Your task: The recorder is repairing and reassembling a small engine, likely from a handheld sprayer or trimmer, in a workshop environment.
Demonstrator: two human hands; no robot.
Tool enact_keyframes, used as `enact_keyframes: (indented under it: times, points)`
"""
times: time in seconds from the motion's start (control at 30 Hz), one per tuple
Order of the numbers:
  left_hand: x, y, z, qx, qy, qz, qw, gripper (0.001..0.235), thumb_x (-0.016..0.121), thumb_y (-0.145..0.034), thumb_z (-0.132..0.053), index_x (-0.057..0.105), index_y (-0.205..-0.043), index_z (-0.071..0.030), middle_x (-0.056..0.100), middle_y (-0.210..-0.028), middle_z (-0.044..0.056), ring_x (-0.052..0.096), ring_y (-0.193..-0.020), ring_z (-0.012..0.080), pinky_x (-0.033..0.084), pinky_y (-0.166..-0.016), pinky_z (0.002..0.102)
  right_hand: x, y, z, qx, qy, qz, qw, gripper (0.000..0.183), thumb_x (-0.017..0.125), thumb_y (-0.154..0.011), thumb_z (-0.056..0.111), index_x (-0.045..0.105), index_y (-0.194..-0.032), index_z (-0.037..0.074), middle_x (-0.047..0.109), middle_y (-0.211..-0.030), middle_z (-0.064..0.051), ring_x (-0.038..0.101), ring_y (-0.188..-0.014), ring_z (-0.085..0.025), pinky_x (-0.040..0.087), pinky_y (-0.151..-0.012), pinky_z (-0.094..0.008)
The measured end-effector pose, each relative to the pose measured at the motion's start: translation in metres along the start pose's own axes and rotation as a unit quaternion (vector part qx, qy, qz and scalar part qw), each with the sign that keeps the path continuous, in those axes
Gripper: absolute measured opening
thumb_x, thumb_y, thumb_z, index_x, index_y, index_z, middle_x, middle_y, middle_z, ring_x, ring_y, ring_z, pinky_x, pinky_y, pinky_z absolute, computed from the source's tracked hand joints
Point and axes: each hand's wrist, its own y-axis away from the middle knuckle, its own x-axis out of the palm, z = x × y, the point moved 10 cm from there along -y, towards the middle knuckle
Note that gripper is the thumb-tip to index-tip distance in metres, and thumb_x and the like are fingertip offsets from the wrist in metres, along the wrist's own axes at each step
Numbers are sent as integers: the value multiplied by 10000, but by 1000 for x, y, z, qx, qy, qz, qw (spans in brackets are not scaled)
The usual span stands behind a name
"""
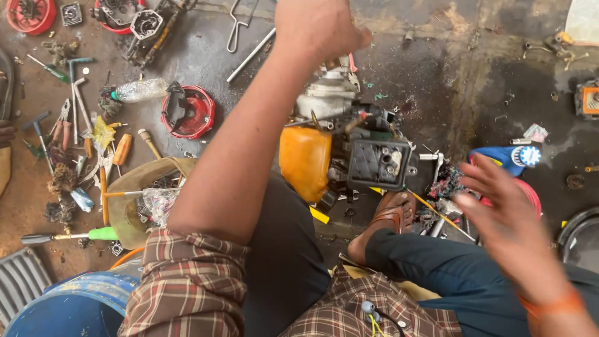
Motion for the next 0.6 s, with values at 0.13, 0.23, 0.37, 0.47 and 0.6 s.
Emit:
enact_keyframes:
  times: [0.13,0.23,0.37,0.47,0.6]
  points:
    - [23,-6,11,-41,3,100,994,537,792,-759,-639,766,-932,-132,765,-832,103,738,-753,289,579,-680,441,70,-38,-52,189,-260,39,946,675,500,-963,461,361,-1561,180,467,-1470,-119,565,-1230,-268,522,-918,-497]
    - [7,-11,17,-39,22,40,998,578,839,-600,-602,773,-924,-128,756,-876,119,732,-795,334,579,-667,488,118,-63,-75,281,-351,47,892,658,396,-918,613,466,-1436,214,593,-1356,-86,622,-1160,-268,477,-917,-554]
    - [27,-12,27,-54,14,78,995,624,824,-612,-646,771,-942,-119,744,-896,142,731,-821,351,583,-684,488,155,-88,-88,212,-541,115,806,650,469,-998,648,587,-1330,101,641,-1311,-78,611,-1201,-248,471,-1075,-475]
    - [58,-8,31,-59,30,163,984,576,746,-752,-689,779,-1011,-175,758,-931,104,736,-848,320,566,-739,470,145,-92,-101,213,-537,90,811,614,498,-1006,633,640,-1267,95,692,-1237,-75,618,-1182,-248,468,-1096,-457]
    - [41,-23,30,-23,4,118,993,600,765,-735,-701,788,-959,-145,761,-915,122,735,-826,326,569,-691,468,97,-116,-94,199,-411,38,889,628,482,-973,653,595,-1331,149,617,-1338,-67,600,-1186,-244,478,-1000,-455]
